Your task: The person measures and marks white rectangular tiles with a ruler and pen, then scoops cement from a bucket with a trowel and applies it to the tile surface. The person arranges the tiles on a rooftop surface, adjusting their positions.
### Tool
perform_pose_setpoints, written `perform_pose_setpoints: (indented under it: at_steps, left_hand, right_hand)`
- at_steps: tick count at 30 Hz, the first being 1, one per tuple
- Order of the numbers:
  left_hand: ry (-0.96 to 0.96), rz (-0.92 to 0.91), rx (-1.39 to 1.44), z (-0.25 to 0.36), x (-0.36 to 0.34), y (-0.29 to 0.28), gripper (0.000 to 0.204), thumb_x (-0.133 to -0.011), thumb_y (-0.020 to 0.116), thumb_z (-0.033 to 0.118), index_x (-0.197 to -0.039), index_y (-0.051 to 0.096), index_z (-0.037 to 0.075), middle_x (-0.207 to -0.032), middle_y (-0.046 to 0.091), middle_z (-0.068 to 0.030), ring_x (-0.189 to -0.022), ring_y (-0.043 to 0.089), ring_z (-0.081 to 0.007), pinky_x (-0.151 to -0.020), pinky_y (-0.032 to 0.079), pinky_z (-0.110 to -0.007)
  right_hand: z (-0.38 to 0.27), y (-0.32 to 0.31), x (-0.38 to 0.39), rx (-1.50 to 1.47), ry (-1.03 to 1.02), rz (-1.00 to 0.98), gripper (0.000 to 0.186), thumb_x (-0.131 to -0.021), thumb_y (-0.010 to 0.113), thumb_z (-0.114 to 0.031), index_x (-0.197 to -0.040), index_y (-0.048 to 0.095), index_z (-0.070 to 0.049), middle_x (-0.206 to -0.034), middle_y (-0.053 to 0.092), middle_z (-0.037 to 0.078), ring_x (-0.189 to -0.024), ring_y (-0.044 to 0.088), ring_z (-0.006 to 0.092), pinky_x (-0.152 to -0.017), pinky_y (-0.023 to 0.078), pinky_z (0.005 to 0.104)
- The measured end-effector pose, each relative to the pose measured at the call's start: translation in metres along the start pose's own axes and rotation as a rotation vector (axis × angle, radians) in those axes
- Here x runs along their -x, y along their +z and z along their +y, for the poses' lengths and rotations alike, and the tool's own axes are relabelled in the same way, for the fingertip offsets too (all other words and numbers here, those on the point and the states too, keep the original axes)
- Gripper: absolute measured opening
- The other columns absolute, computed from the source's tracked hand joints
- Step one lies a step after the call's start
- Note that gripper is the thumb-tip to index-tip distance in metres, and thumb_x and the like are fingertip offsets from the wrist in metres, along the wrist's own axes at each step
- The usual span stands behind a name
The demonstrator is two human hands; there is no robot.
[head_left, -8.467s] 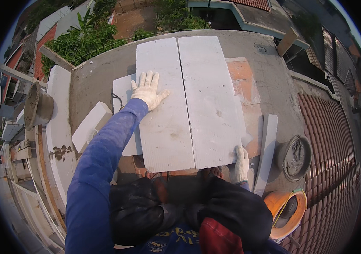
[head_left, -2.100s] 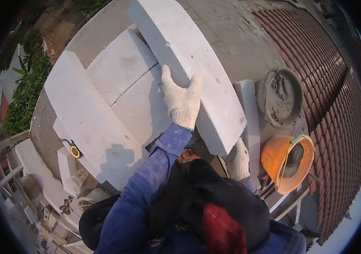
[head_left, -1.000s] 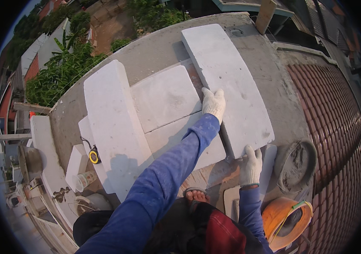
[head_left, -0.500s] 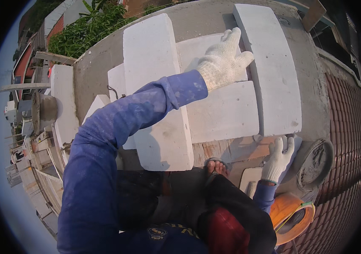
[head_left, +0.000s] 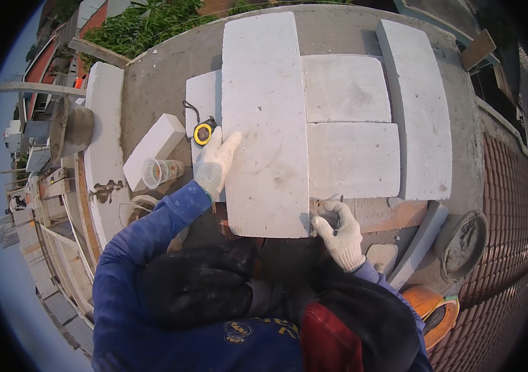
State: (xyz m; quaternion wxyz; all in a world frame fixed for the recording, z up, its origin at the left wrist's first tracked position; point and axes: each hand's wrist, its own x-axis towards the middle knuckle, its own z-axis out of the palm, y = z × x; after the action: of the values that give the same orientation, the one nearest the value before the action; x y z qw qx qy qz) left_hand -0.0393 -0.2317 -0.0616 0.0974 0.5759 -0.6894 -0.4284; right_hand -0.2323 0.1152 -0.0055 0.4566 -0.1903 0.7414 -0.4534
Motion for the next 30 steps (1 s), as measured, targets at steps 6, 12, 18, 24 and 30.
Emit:
perform_pose_setpoints:
  at_steps: [6,12,18,24,30]
  left_hand:
    - [-0.081,-0.162,0.343,0.04,0.02,0.003,0.063,-0.11,0.064,0.053,-0.147,0.064,0.001,-0.142,0.073,-0.0188,-0.126,0.07,-0.0347,-0.108,0.053,-0.043]
    - [-0.012,-0.118,-0.189,0.048,0.002,-0.05,0.044,-0.104,0.072,0.039,-0.14,0.071,0.013,-0.13,0.073,-0.0166,-0.126,0.069,-0.0389,-0.106,0.055,-0.046]
    - [0.313,0.019,-0.751,0.041,0.007,-0.069,0.069,-0.092,0.079,0.028,-0.158,0.061,0.017,-0.157,0.055,-0.0222,-0.138,0.061,-0.0441,-0.112,0.056,-0.054]
    - [0.288,-0.043,-0.702,0.038,-0.014,-0.055,0.05,-0.096,0.071,0.014,-0.146,0.07,0.012,-0.152,0.06,-0.0178,-0.141,0.06,-0.0449,-0.116,0.054,-0.053]
    - [0.197,0.055,-0.479,0.065,0.013,-0.11,0.046,-0.099,0.074,0.03,-0.143,0.072,0.016,-0.148,0.064,-0.0166,-0.135,0.064,-0.0402,-0.117,0.053,-0.05]
  right_hand:
    - [0.035,0.017,0.014,0.1,-0.072,-0.095,0.063,-0.095,0.094,-0.036,-0.137,0.063,-0.001,-0.124,0.08,0.023,-0.118,0.077,0.0267,-0.101,0.061,0.0413]
    - [0.047,0.005,0.025,0.171,-0.101,-0.106,0.055,-0.092,0.094,-0.032,-0.13,0.067,-0.002,-0.11,0.08,0.015,-0.091,0.074,0.0218,-0.086,0.06,0.0388]
    - [0.036,0.002,0.027,0.159,-0.116,-0.157,0.048,-0.101,0.085,-0.033,-0.133,0.066,-0.001,-0.119,0.075,0.012,-0.112,0.07,0.0234,-0.102,0.055,0.0384]
    - [0.044,0.008,0.024,0.202,-0.201,-0.106,0.049,-0.101,0.084,-0.037,-0.13,0.069,-0.001,-0.117,0.078,0.016,-0.11,0.074,0.0264,-0.102,0.057,0.0409]
    - [0.055,0.004,0.024,0.236,-0.18,-0.096,0.053,-0.103,0.081,-0.04,-0.132,0.067,0.003,-0.123,0.075,0.017,-0.118,0.07,0.029,-0.108,0.053,0.0425]
